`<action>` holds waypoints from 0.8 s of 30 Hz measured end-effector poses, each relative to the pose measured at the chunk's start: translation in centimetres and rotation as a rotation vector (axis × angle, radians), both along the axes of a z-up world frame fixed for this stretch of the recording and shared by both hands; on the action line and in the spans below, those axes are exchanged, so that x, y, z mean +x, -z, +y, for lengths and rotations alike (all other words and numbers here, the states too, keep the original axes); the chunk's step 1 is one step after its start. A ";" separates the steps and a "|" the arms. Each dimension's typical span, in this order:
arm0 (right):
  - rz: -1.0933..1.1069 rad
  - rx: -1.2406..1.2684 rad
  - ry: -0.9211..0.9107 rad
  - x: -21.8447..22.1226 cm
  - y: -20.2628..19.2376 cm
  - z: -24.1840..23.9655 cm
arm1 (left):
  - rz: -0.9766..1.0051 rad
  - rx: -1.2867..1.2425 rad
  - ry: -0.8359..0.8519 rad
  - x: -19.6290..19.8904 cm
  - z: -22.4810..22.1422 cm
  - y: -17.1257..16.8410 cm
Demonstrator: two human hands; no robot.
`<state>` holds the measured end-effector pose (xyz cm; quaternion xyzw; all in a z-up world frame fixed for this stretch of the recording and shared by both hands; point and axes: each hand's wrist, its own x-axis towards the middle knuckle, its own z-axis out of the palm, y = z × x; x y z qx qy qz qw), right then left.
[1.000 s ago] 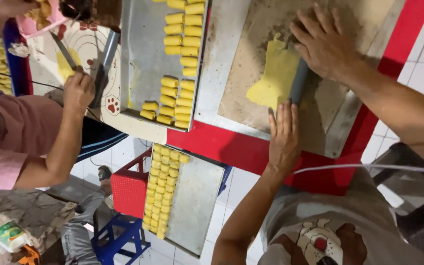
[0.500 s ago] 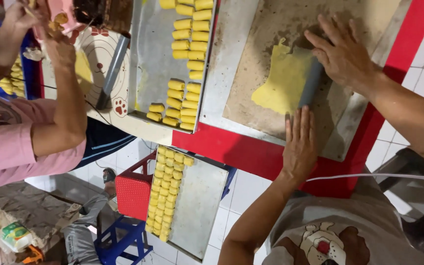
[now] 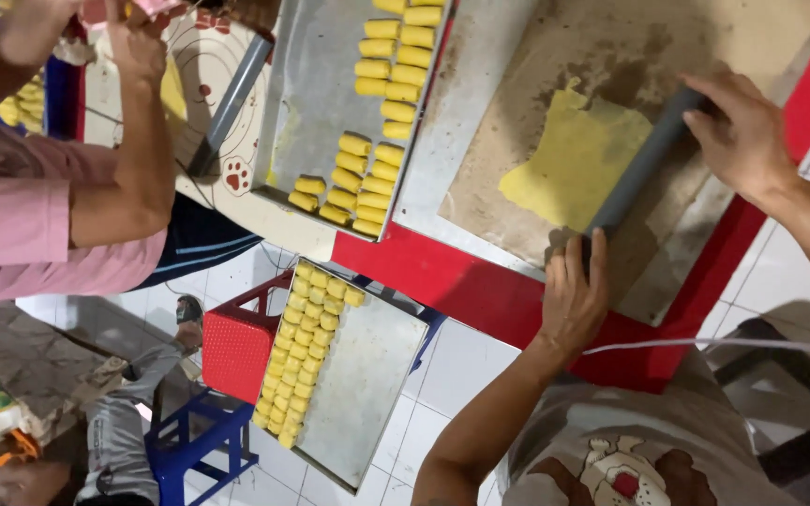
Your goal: Rolling out dough using a rolling pin, adding filling, and shaping it into small cookies on a production table.
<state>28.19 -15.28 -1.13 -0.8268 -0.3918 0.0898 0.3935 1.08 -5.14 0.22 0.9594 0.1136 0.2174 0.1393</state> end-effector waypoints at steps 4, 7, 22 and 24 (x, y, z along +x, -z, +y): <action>-0.040 0.021 0.006 -0.4 -1.7 2.1 | -0.119 -0.091 -0.006 0.5 3.1 -3.7; 0.086 -0.094 -0.019 -1.2 -3.8 5.2 | -0.197 -0.088 0.029 0.2 5.9 -5.7; -0.496 -0.047 -0.261 -2.5 1.2 12.8 | 0.096 0.100 -0.100 -0.9 10.5 1.1; -0.454 -0.123 -0.246 -2.3 1.4 13.5 | 0.196 0.102 -0.160 -1.0 10.5 2.7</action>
